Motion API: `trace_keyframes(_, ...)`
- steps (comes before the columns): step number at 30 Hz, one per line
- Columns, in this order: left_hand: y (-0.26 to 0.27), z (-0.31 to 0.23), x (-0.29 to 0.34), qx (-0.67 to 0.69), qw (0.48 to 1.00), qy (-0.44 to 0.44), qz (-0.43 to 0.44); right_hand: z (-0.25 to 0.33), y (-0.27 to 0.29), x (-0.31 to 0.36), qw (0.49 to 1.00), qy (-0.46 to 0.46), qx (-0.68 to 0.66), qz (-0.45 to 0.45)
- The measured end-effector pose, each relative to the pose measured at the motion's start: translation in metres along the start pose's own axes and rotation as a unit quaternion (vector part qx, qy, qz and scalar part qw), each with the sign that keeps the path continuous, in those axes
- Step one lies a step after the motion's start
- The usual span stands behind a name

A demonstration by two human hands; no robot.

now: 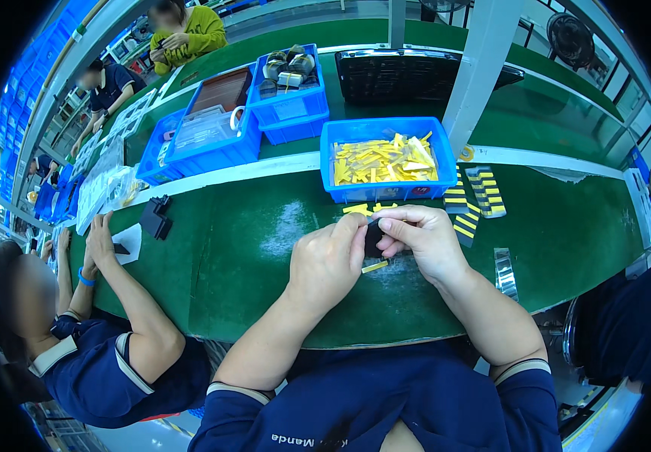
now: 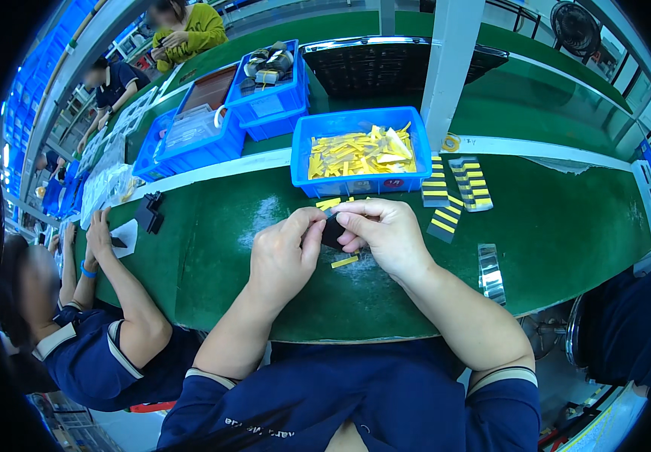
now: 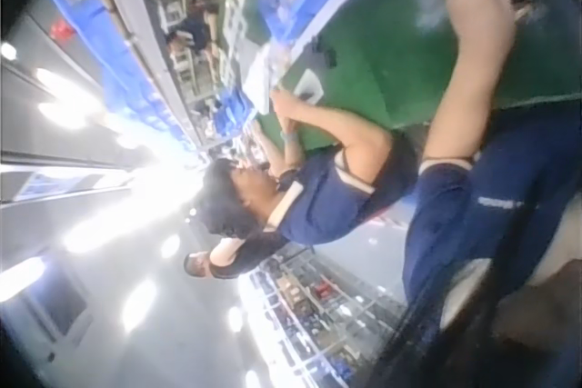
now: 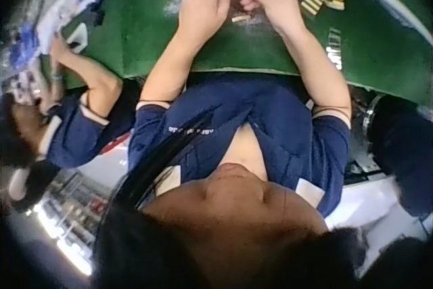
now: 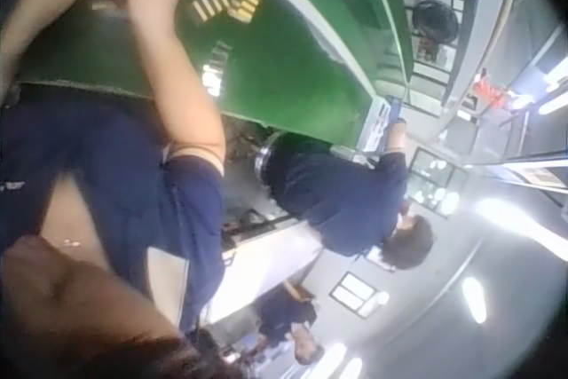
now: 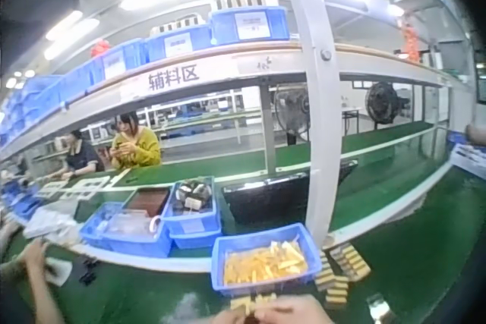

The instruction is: The person assembles small electronic components by hand at a factory workstation. They pick up black rectangular pieces and yellow striped strips, then press them together to form stacked units. The person handles the items one at a time, placing completed assemblies on the table.

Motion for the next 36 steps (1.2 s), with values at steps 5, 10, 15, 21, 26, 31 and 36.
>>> trace_keyframes(5, 0.007, -0.003, -0.01, -0.015, 0.998, -0.062, 0.029, 0.001, 0.0, 0.0, 0.999, 0.027, 0.041, 0.001)
trace_keyframes(10, 0.01, -0.004, -0.015, -0.029, 0.992, -0.098, 0.075, 0.003, -0.004, 0.003, 0.996, 0.051, 0.074, -0.002)
trace_keyframes(15, 0.012, -0.003, -0.016, -0.041, 0.984, -0.137, 0.104, 0.004, -0.006, 0.005, 0.993, 0.068, 0.099, -0.004)
trace_keyframes(21, 0.011, -0.007, -0.016, -0.068, 0.98, -0.154, 0.11, 0.005, -0.006, 0.006, 0.991, 0.079, 0.112, -0.006)
trace_keyframes(26, 0.01, -0.007, -0.015, -0.069, 0.979, -0.172, 0.087, 0.005, -0.007, 0.007, 0.991, 0.079, 0.111, -0.009)
trace_keyframes(31, 0.008, -0.005, -0.013, -0.065, 0.98, -0.173, 0.075, 0.005, -0.007, 0.006, 0.992, 0.074, 0.1, -0.004)
trace_keyframes(36, 0.005, 0.001, -0.01, -0.037, 0.986, -0.155, 0.044, 0.003, -0.005, 0.005, 0.993, 0.071, 0.09, -0.004)
Point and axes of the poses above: each hand's wrist, its own x-axis away from the middle knuckle, its own y-axis out of the back of the hand, z = x × y, the point moved 4 cm from there along -x, towards the middle knuckle, and after that the axes turned 9 degrees about -y, right-handed, at the moved point
